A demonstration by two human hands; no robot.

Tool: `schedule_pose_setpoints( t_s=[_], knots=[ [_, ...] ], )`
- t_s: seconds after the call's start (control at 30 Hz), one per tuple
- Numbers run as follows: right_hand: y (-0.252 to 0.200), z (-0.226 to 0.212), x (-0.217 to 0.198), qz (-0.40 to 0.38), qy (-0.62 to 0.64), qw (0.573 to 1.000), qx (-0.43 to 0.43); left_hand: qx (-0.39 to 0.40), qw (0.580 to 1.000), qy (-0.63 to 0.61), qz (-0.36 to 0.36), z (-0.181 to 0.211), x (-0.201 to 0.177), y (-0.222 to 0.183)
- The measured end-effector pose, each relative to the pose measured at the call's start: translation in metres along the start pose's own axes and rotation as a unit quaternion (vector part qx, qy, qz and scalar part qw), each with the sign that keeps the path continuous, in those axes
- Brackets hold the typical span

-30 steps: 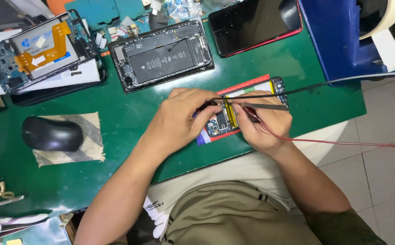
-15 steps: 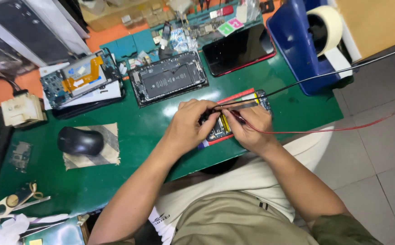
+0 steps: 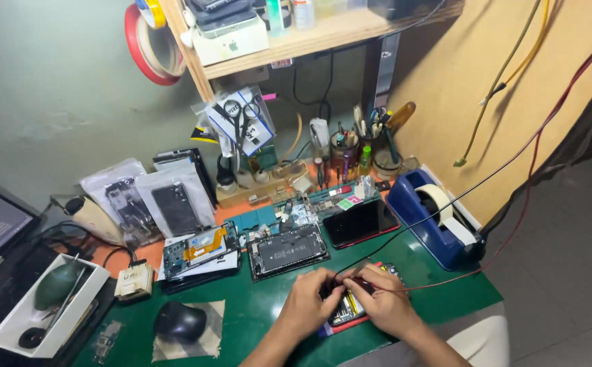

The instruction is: The person is using electrical probes to test various components and contact points on a disassembled smartphone motherboard.

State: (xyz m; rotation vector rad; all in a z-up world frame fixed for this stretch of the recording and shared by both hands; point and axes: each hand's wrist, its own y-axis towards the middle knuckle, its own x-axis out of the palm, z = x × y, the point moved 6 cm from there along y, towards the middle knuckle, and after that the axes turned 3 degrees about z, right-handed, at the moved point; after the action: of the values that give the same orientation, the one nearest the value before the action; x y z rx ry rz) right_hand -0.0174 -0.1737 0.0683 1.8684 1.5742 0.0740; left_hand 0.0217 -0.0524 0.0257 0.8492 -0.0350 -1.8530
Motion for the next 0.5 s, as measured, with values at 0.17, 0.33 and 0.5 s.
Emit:
schedule_pose_setpoints(
  t_s=[0.17,0.33,0.5],
  knots=[
    [-0.002,0.018,0.003,0.012,0.022,0.999,0.045,0.0,1.0,0.006,0.009,-0.003,0.001,0.001],
    [-0.003,0.025,0.003,0.023,0.031,0.996,0.075,-0.003,1.0,-0.008,0.015,0.001,0.0,0.001],
    [-0.004,0.03,0.004,0.025,0.05,0.992,0.117,-0.009,1.0,-0.005,0.025,-0.003,0.002,0.001]
  ],
)
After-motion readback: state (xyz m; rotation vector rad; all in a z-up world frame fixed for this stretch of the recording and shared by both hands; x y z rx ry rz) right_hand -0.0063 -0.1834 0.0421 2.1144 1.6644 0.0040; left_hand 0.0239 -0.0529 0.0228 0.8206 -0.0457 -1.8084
